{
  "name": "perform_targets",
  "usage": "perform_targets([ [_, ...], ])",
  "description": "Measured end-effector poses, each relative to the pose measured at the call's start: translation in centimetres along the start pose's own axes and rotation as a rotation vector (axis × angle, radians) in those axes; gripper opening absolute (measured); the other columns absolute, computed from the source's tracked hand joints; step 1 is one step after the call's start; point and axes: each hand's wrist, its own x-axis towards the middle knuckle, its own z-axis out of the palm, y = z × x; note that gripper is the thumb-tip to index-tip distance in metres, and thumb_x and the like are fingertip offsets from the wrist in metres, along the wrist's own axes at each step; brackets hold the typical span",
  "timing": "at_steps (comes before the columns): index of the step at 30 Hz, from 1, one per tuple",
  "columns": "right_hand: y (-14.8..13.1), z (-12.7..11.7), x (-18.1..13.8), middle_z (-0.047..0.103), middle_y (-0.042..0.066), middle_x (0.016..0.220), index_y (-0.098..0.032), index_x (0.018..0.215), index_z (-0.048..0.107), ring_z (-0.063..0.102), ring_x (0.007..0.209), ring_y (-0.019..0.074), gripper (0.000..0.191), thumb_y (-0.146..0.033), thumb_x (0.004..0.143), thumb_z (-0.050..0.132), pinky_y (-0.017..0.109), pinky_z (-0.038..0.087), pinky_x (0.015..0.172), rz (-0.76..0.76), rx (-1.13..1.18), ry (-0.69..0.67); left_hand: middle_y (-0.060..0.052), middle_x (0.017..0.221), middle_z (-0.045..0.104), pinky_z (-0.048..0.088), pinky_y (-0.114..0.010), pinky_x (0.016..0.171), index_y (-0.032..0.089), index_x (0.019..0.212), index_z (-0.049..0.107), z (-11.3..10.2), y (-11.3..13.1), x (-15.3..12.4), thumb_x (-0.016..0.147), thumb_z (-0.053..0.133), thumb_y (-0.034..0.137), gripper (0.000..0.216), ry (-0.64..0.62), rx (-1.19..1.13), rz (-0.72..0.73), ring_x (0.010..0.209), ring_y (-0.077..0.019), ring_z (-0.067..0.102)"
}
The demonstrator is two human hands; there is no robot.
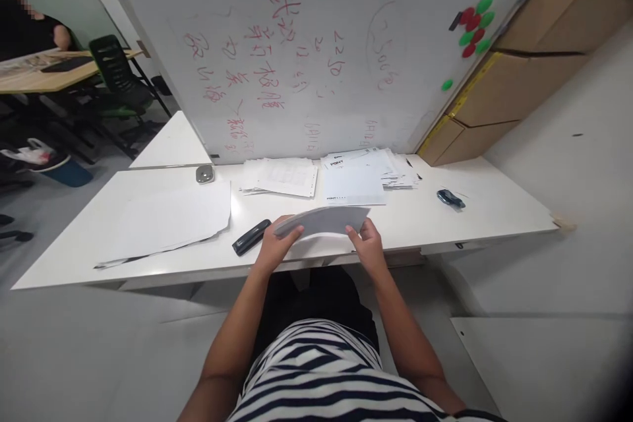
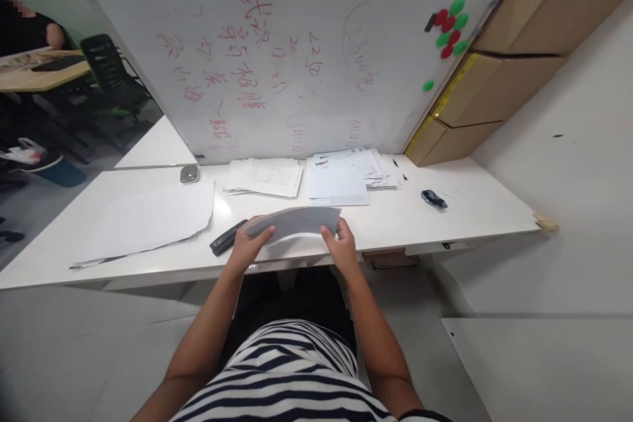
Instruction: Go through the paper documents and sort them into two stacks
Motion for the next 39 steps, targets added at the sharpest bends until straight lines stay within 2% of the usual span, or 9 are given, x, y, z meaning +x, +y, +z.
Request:
perform_targets([
  [5,1.2,0.9,0.9,0.068,0.008,0.101,-0.018,0.106,0.057,0.061,0.096,0.0211,0.038,-0.043,0.079,0.062,0.035,0.046,0.087,0.025,0.035,-0.060,-0.009,0.106,0.070,0.050,-0.040,0.091,0.015,0.106,0.066,0.5,-2.8,-0.8,0.072,0.070,0.047,0.047,0.016,-0.055,-0.154,0.103,-0.0255,0.064],
  [10,1.3,0.1,0.9,0.066,0.003,0.090,-0.019,0.102,0.058,0.060,0.081,0.0176,0.035,-0.047,0.081,0.056,0.030,0.046,0.075,0.063,-0.196,-0.072,-0.008,0.099,0.071,0.051,-0.040,0.088,0.014,0.100,0.068,1.2,-3.5,-1.9,0.076,0.065,0.049,0.043,0.047,-0.066,-0.184,0.097,-0.0245,0.065],
  [12,1.3,-0.3,0.2,0.062,-0.001,0.076,-0.019,0.092,0.058,0.055,0.068,0.0145,0.030,-0.048,0.083,0.053,0.027,0.043,0.068,0.052,-0.341,-0.041,-0.008,0.102,0.071,0.051,-0.038,0.087,0.015,0.103,0.066,0.9,-2.9,-2.4,0.077,0.064,0.049,0.042,0.038,-0.041,-0.149,0.097,-0.0236,0.065],
  [15,1.5,-1.0,-1.1,0.055,-0.003,0.064,-0.019,0.081,0.059,0.048,0.060,0.0125,0.028,-0.046,0.084,0.053,0.025,0.039,0.062,0.023,-0.455,0.016,-0.008,0.120,0.063,0.049,-0.035,0.091,0.022,0.125,0.052,-1.0,-1.7,-2.6,0.078,0.064,0.046,0.054,0.089,0.054,0.010,0.108,-0.0213,0.060],
  [17,2.0,-1.2,-1.8,0.060,-0.001,0.070,-0.018,0.084,0.061,0.052,0.066,0.0141,0.028,-0.045,0.083,0.054,0.025,0.041,0.065,0.065,-0.402,0.062,-0.008,0.130,0.056,0.045,-0.036,0.097,0.025,0.134,0.042,-2.8,-1.5,-2.2,0.081,0.062,0.044,0.060,0.149,0.255,0.103,0.117,-0.0212,0.054],
  [20,3.2,-1.0,-2.6,0.069,0.003,0.090,-0.019,0.095,0.065,0.061,0.081,0.0188,0.031,-0.045,0.078,0.059,0.029,0.046,0.073,0.228,-0.221,0.067,-0.011,0.132,0.053,0.036,-0.045,0.103,0.022,0.127,0.049,-5.4,-2.4,-1.0,0.080,0.062,0.044,0.053,0.191,0.739,0.099,0.126,-0.0289,0.045],
  [23,3.9,-0.7,-3.1,0.071,0.005,0.100,-0.020,0.105,0.066,0.065,0.086,0.0219,0.041,-0.044,0.072,0.066,0.033,0.050,0.077,0.375,-0.027,0.050,-0.011,0.117,0.062,0.039,-0.045,0.095,0.021,0.112,0.057,-6.8,-3.9,0.0,0.080,0.061,0.043,0.039,0.084,1.002,0.023,0.115,-0.0305,0.051],
  [28,3.5,-0.4,-3.6,0.073,0.005,0.098,-0.019,0.107,0.066,0.068,0.080,0.0223,0.047,-0.042,0.066,0.073,0.035,0.054,0.074,0.483,0.181,0.060,-0.002,0.105,0.067,0.042,-0.037,0.086,0.025,0.103,0.060,-7.5,-4.8,0.3,0.082,0.059,0.042,0.027,-0.082,0.973,0.095,0.101,-0.0236,0.057],
  [39,3.1,1.7,-4.0,0.074,0.003,0.090,-0.020,0.101,0.067,0.068,0.080,0.0224,0.040,-0.040,0.066,0.073,0.035,0.053,0.077,0.498,0.242,-0.032,-0.003,0.122,0.063,0.040,-0.041,0.099,0.025,0.108,0.063,-8.4,-4.6,0.3,0.077,0.064,0.044,0.036,-0.193,0.806,0.209,0.114,-0.0236,0.054],
])
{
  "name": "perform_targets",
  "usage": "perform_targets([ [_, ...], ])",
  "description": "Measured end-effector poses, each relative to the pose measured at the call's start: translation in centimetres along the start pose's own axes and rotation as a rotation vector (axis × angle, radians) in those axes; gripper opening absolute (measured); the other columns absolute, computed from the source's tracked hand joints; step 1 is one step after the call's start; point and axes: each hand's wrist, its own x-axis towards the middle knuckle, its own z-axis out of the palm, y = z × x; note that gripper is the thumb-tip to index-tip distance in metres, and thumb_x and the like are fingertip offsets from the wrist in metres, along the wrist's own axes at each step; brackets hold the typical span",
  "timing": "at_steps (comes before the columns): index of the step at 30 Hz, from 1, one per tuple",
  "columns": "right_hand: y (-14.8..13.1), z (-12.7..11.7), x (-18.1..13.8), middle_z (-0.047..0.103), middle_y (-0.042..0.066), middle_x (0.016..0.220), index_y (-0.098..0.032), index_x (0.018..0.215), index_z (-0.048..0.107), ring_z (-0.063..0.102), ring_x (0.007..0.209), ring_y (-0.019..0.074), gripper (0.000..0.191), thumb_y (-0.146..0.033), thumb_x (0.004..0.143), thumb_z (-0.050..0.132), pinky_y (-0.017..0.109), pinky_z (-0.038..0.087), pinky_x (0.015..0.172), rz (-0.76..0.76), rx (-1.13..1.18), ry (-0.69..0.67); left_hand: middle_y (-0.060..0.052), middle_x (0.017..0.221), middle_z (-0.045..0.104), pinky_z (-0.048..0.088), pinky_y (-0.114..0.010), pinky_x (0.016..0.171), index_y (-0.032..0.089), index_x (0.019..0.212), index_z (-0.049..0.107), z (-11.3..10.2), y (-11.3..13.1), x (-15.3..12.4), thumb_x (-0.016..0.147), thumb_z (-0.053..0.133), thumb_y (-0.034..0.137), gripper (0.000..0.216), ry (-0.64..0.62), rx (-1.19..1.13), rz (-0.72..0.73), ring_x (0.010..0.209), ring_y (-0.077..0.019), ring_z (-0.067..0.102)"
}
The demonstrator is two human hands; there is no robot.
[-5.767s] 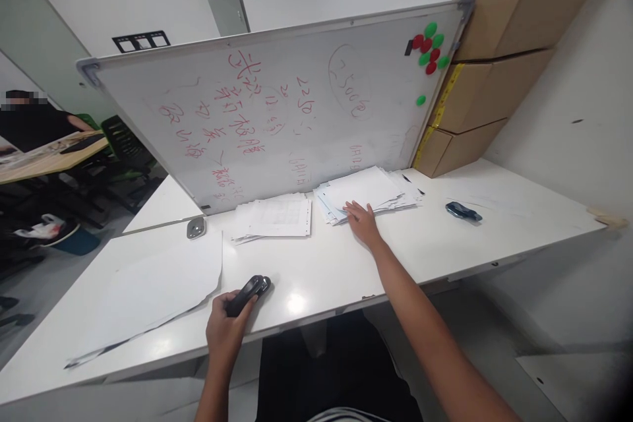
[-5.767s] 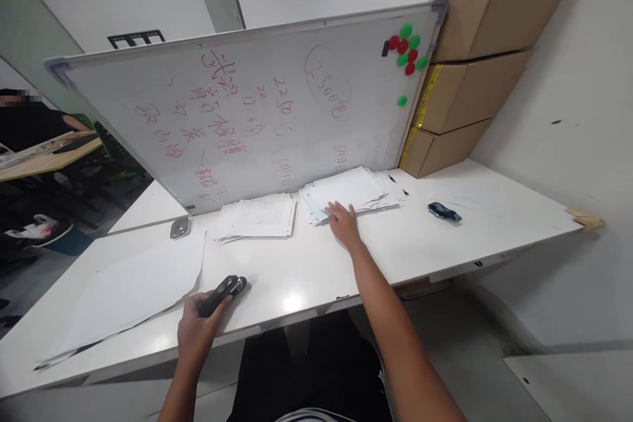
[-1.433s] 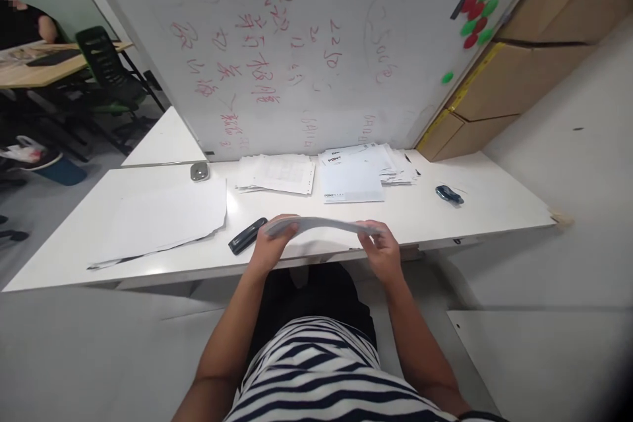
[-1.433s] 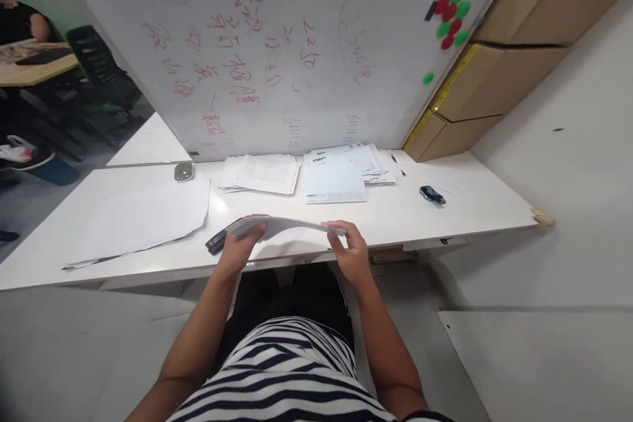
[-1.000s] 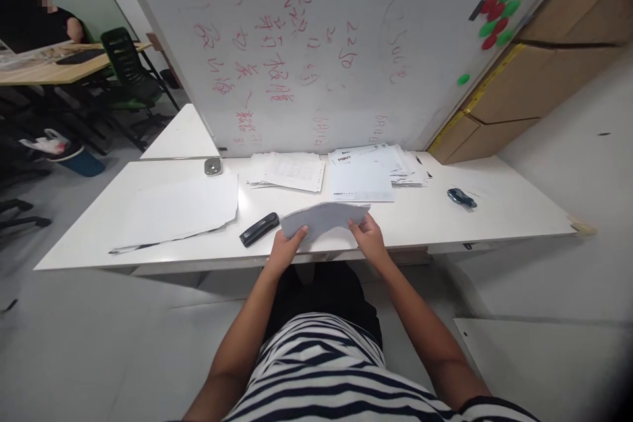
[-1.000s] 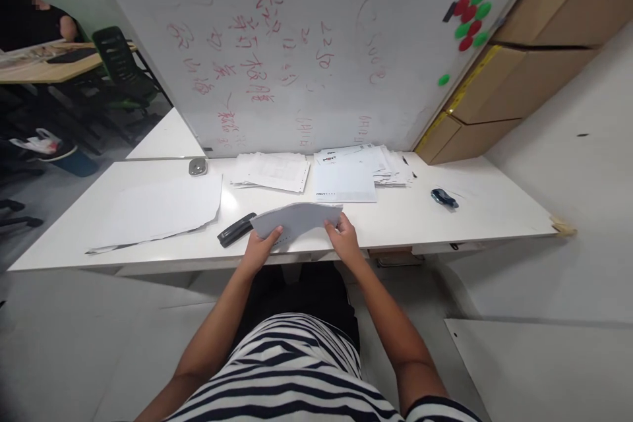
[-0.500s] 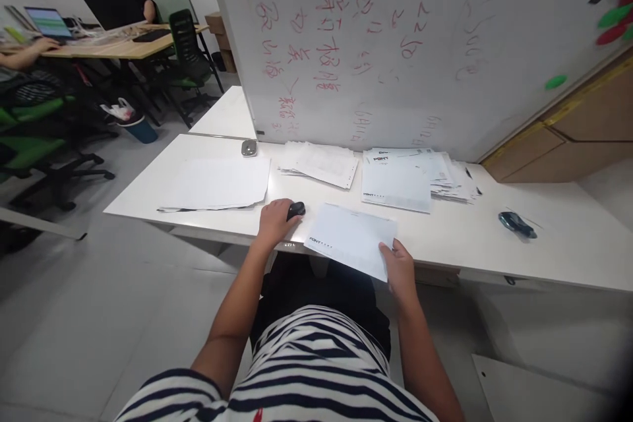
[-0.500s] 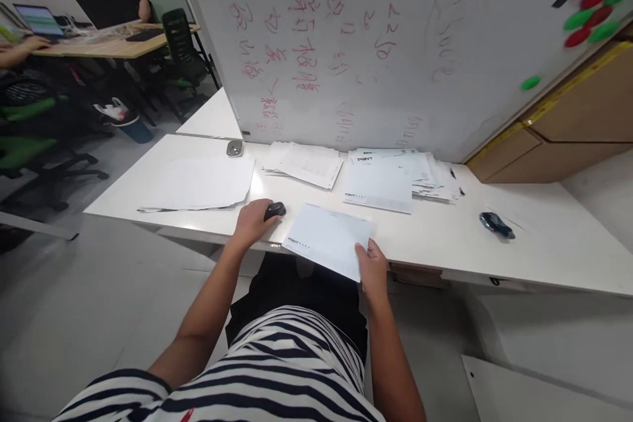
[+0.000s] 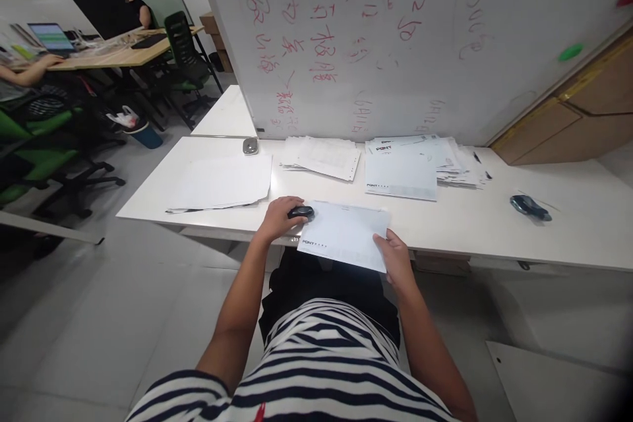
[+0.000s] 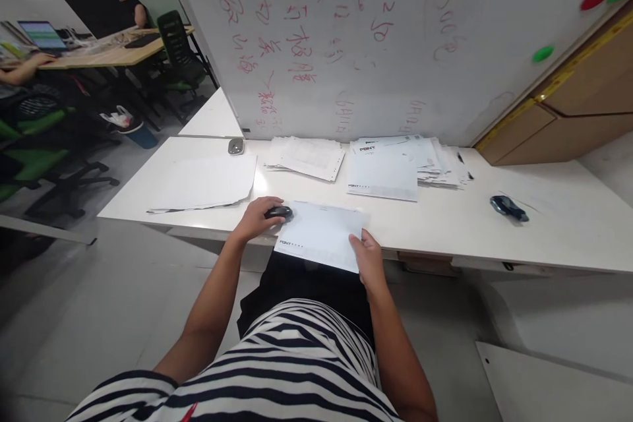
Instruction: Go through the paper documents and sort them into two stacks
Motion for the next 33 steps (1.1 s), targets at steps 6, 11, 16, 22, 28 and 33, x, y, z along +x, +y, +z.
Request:
perform_targets([
  [6,1.0,1.6,0.1,0.073,0.005,0.098,-0.020,0.102,0.065,0.067,0.086,0.0231,0.040,-0.044,0.070,0.071,0.036,0.051,0.079,0.021,-0.078,-0.199,-0.002,0.119,0.064,0.040,-0.041,0.101,0.027,0.106,0.065,-1.7,1.1,0.8,0.084,0.049,0.056,0.040,-0.193,-0.074,-0.040,0.113,-0.0226,0.056],
  [11,0.7,1.6,0.1,0.072,0.006,0.101,-0.020,0.104,0.063,0.067,0.089,0.0237,0.039,-0.042,0.073,0.069,0.037,0.051,0.080,0.042,-0.062,-0.216,-0.004,0.117,0.064,0.046,-0.037,0.093,0.023,0.108,0.061,-3.1,2.9,3.5,0.091,0.034,0.056,0.046,-0.053,-0.085,-0.112,0.107,-0.0212,0.057],
  [16,0.6,1.6,0.0,0.073,0.005,0.098,-0.020,0.104,0.063,0.067,0.087,0.0236,0.038,-0.041,0.072,0.070,0.037,0.051,0.080,0.072,-0.061,-0.201,-0.007,0.131,0.055,0.040,-0.043,0.101,0.022,0.121,0.054,0.2,3.8,5.9,0.092,0.034,0.052,0.046,-0.213,0.055,-0.041,0.125,-0.0261,0.046],
  [22,1.5,1.5,0.9,0.073,0.005,0.097,-0.020,0.102,0.064,0.067,0.085,0.0234,0.036,-0.041,0.074,0.067,0.037,0.051,0.080,0.013,-0.113,-0.169,-0.009,0.150,0.034,0.019,-0.053,0.113,0.022,0.127,0.050,3.8,3.2,6.2,0.089,0.043,0.051,0.048,-0.175,0.345,0.063,0.144,-0.0324,0.012],
  [28,2.0,1.4,1.1,0.073,0.006,0.097,-0.020,0.101,0.064,0.068,0.082,0.0239,0.038,-0.044,0.073,0.069,0.036,0.052,0.076,0.014,-0.085,-0.206,-0.009,0.128,0.058,0.036,-0.044,0.106,0.021,0.118,0.056,2.1,2.9,5.2,0.091,0.042,0.045,0.039,0.078,0.167,0.076,0.132,-0.0263,0.039],
  [33,1.0,0.5,0.7,0.073,0.006,0.097,-0.022,0.101,0.064,0.068,0.086,0.0257,0.039,-0.047,0.073,0.069,0.040,0.053,0.080,-0.016,-0.055,-0.234,-0.008,0.109,0.067,0.036,-0.045,0.103,0.021,0.103,0.062,1.0,1.7,-0.1,0.092,0.041,0.033,0.027,0.465,0.137,0.026,0.115,-0.0238,0.054],
])
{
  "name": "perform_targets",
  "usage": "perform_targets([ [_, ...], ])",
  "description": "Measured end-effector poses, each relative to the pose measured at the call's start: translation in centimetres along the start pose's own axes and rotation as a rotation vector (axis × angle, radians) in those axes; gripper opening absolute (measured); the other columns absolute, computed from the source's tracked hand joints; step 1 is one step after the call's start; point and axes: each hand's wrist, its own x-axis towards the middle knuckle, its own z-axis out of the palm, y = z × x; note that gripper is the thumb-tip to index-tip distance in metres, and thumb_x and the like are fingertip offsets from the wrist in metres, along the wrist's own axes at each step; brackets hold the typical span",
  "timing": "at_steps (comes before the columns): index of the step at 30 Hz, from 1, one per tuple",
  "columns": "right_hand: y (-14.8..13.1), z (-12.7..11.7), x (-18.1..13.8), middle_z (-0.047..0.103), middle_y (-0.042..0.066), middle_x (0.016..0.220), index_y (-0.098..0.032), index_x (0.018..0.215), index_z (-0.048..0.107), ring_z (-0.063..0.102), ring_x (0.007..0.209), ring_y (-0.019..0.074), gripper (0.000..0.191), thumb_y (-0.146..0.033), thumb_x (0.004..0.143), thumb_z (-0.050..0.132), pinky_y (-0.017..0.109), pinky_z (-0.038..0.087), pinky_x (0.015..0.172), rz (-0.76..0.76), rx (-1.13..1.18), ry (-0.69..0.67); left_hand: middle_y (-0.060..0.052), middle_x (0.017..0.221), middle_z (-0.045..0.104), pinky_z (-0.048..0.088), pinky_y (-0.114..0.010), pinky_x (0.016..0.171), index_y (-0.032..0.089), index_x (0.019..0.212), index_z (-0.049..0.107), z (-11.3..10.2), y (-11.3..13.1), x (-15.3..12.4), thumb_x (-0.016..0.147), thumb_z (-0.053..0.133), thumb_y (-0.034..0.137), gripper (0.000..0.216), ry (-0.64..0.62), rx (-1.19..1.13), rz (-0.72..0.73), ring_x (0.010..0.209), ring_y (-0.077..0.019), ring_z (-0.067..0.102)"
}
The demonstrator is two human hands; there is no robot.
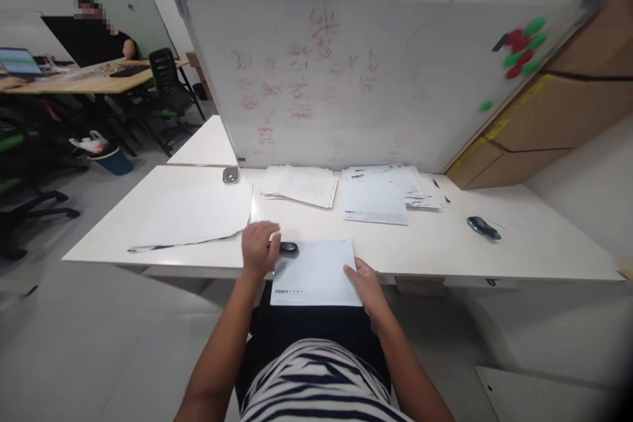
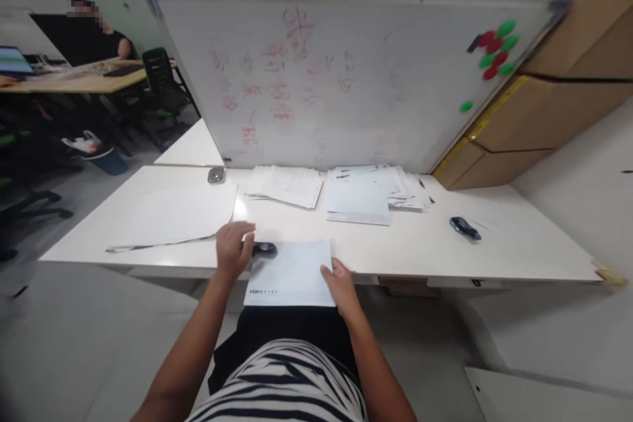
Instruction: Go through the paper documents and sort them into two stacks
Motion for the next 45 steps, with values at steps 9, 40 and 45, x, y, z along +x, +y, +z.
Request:
perform_targets([
  [9,-8.2,-3.1,6.1,0.069,0.007,0.101,-0.020,0.101,0.064,0.062,0.099,0.0254,0.041,-0.046,0.069,0.068,0.037,0.047,0.089,-0.315,-0.214,0.445,-0.009,0.113,0.063,0.044,-0.039,0.088,0.023,0.120,0.054,1.1,-2.2,-4.0,0.087,0.051,0.045,0.040,-0.149,0.155,0.015,0.102,-0.0255,0.058],
  [40,-7.1,-10.4,14.0,0.019,0.015,0.156,-0.019,0.143,0.035,0.004,0.144,0.0316,0.053,-0.035,0.093,0.038,0.062,-0.005,0.109,-0.540,-1.565,0.535,-0.010,0.109,0.063,0.039,-0.039,0.086,0.022,0.118,0.056,1.8,-1.9,-3.7,0.085,0.051,0.047,0.041,-0.089,0.221,-0.020,0.104,-0.0276,0.056],
  [45,-8.6,-10.9,17.4,0.030,0.019,0.151,-0.016,0.139,0.042,0.016,0.141,0.0330,0.051,-0.040,0.095,0.033,0.062,0.004,0.108,-0.544,-1.417,0.706,-0.010,0.109,0.063,0.040,-0.039,0.087,0.023,0.117,0.056,1.8,-1.8,-3.6,0.085,0.052,0.046,0.040,-0.088,0.222,-0.030,0.104,-0.0274,0.057],
])
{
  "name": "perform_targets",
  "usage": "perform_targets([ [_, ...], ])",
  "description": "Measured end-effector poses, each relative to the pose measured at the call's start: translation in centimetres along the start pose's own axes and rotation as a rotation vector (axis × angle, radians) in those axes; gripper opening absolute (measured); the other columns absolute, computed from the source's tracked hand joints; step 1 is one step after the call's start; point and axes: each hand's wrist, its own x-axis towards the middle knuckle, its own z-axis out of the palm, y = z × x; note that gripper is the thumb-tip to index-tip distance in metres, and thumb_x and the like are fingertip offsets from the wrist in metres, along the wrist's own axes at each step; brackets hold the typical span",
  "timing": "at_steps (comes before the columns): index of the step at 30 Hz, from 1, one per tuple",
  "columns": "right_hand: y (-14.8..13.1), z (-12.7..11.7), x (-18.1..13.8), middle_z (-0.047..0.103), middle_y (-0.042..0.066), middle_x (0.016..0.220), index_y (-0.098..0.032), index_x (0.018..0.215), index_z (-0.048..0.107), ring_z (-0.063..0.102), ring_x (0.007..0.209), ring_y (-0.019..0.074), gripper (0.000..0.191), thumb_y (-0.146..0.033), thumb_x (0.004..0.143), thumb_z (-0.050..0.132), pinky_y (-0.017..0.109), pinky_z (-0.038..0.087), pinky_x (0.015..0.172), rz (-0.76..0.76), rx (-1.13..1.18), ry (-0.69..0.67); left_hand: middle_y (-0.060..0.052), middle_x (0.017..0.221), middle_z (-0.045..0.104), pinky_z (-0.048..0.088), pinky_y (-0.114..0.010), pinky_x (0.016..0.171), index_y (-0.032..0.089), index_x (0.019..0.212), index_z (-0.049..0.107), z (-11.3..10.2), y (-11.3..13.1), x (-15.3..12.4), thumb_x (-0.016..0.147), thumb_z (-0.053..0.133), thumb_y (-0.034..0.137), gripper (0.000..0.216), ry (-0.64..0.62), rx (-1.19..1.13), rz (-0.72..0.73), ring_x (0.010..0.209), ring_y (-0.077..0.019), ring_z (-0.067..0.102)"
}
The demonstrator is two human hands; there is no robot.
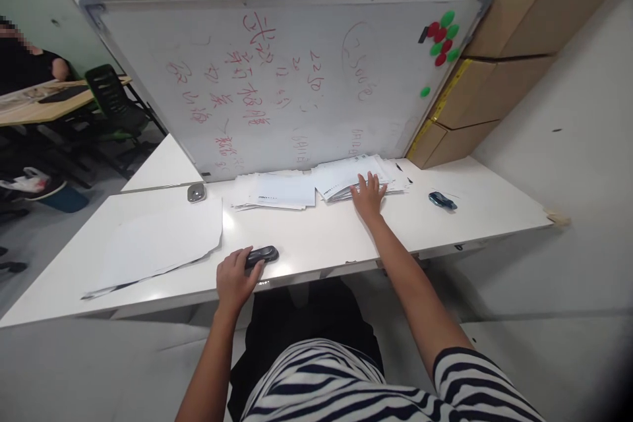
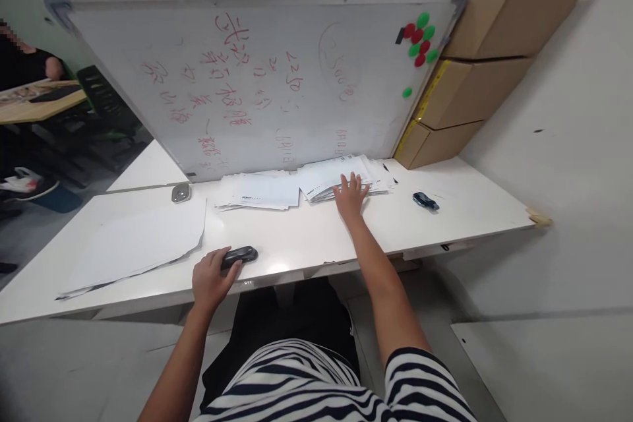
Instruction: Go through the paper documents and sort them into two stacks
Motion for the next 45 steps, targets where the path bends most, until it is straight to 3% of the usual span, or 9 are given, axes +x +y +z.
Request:
perform_targets([
  [4,-1.2,1.5,1.6,0.039,0.014,0.146,-0.021,0.126,0.055,0.022,0.139,0.0301,0.040,-0.038,0.095,0.037,0.061,0.002,0.108,-0.048,0.096,-0.012,-0.010,0.109,0.063,0.041,-0.039,0.087,0.023,0.117,0.055,-0.1,0.2,0.1,0.085,0.052,0.046,0.039,-0.011,0.007,-0.014,0.102,-0.0269,0.058],
  [10,-1.0,3.2,1.9,0.059,0.013,0.126,-0.019,0.100,0.067,0.036,0.130,0.0274,0.036,-0.034,0.098,0.034,0.060,-0.003,0.108,-0.017,0.268,0.108,-0.009,0.108,0.064,0.042,-0.039,0.087,0.023,0.116,0.055,0.0,0.1,0.1,0.085,0.053,0.045,0.038,-0.014,0.032,-0.009,0.102,-0.0259,0.058],
  [21,0.4,3.8,2.9,0.061,0.014,0.122,-0.018,0.096,0.066,0.039,0.126,0.0254,0.031,-0.029,0.097,0.037,0.055,0.000,0.109,0.031,0.322,0.147,-0.009,0.109,0.063,0.043,-0.037,0.086,0.021,0.116,0.055,0.1,0.3,0.2,0.085,0.056,0.041,0.037,0.007,0.075,0.007,0.103,-0.0253,0.058],
  [27,-0.4,2.9,2.9,0.055,0.013,0.132,-0.018,0.112,0.062,0.037,0.131,0.0271,0.032,-0.021,0.093,0.037,0.057,0.005,0.111,-0.012,0.207,0.186,-0.009,0.107,0.064,0.043,-0.035,0.084,0.019,0.114,0.057,0.6,0.0,0.1,0.082,0.060,0.040,0.038,0.076,0.093,0.044,0.100,-0.0246,0.059],
  [29,-0.5,2.5,2.6,0.049,0.010,0.139,-0.019,0.117,0.060,0.032,0.135,0.0263,0.036,-0.017,0.089,0.038,0.056,0.007,0.112,-0.087,0.204,0.136,-0.009,0.107,0.064,0.043,-0.035,0.083,0.019,0.114,0.057,0.6,0.0,0.1,0.082,0.060,0.040,0.039,0.080,0.100,0.047,0.100,-0.0246,0.059],
  [32,-0.4,1.7,2.0,0.050,0.005,0.140,-0.022,0.119,0.060,0.032,0.137,0.0231,0.041,-0.015,0.084,0.040,0.052,0.010,0.114,-0.220,0.244,-0.045,-0.009,0.106,0.064,0.044,-0.035,0.083,0.019,0.114,0.057,0.6,0.0,0.1,0.082,0.060,0.040,0.039,0.080,0.098,0.048,0.099,-0.0246,0.060],
  [37,0.1,0.8,1.2,0.045,0.002,0.145,-0.027,0.128,0.054,0.031,0.138,0.0244,0.047,-0.023,0.082,0.047,0.056,0.008,0.114,-0.242,0.276,-0.331,-0.009,0.105,0.065,0.044,-0.036,0.083,0.019,0.113,0.057,0.4,0.1,0.1,0.082,0.061,0.040,0.038,0.081,0.085,0.049,0.098,-0.0247,0.060],
  [41,0.0,0.7,1.3,0.043,0.003,0.146,-0.027,0.133,0.049,0.031,0.138,0.0270,0.050,-0.033,0.083,0.052,0.060,0.002,0.113,-0.228,0.261,-0.366,-0.008,0.105,0.065,0.044,-0.036,0.083,0.019,0.113,0.057,0.4,0.1,0.2,0.082,0.061,0.039,0.038,0.086,0.083,0.049,0.098,-0.0245,0.060],
  [45,0.0,0.8,1.5,0.045,0.002,0.145,-0.028,0.131,0.051,0.032,0.138,0.0271,0.048,-0.037,0.085,0.052,0.060,0.003,0.113,-0.209,0.269,-0.372,-0.008,0.105,0.064,0.044,-0.035,0.082,0.020,0.114,0.057,0.5,0.1,0.2,0.081,0.061,0.039,0.038,0.087,0.087,0.051,0.098,-0.0242,0.060],
])
